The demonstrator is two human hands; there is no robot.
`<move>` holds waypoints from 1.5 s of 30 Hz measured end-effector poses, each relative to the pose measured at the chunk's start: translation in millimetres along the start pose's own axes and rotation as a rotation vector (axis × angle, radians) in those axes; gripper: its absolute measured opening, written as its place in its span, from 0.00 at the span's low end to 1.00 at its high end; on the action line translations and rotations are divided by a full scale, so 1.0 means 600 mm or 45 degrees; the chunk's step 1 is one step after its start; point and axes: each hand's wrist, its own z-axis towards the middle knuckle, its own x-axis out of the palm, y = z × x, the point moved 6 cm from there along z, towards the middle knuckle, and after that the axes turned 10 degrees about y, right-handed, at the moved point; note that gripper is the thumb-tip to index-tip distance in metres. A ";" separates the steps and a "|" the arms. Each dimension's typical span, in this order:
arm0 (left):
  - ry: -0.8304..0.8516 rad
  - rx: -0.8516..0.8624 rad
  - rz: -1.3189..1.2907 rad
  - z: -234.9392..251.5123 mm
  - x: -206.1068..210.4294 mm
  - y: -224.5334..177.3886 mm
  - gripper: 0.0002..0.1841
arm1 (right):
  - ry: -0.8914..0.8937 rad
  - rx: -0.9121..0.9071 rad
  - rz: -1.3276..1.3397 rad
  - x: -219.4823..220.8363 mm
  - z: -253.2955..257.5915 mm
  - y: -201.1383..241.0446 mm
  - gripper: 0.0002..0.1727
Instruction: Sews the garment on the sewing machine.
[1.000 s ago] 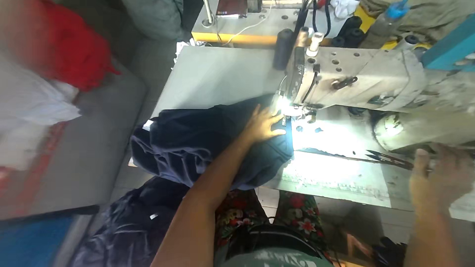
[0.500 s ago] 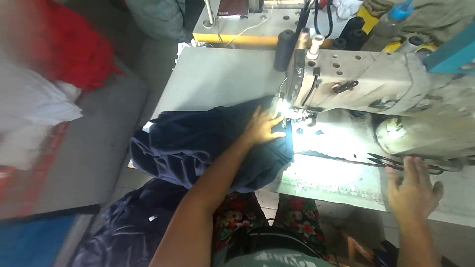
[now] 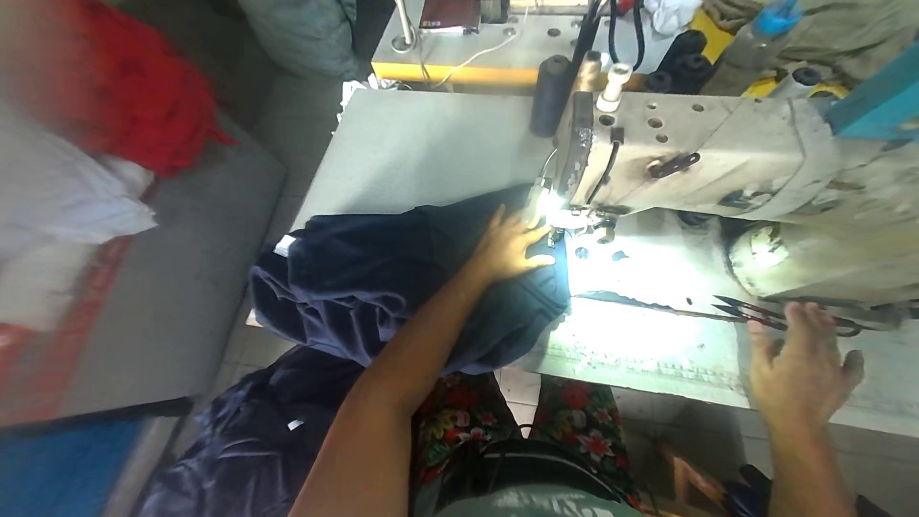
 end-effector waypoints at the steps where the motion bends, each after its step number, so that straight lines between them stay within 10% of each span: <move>1: 0.000 -0.003 0.003 0.001 0.001 0.001 0.34 | 0.002 -0.002 -0.001 0.000 0.001 0.001 0.37; 13: -0.024 0.019 -0.016 -0.001 0.000 0.000 0.33 | -0.168 0.059 0.003 -0.062 0.038 0.014 0.39; 18: -0.032 0.019 -0.012 -0.001 0.000 0.000 0.33 | -0.412 -0.294 0.124 -0.052 -0.011 0.166 0.27; 26: -0.023 0.022 -0.032 -0.004 -0.005 -0.003 0.33 | 0.011 -0.895 0.181 0.072 0.012 0.394 0.13; 45: 0.014 -0.032 -0.021 0.003 -0.006 -0.004 0.22 | 0.049 -0.798 0.069 0.118 -0.011 0.399 0.18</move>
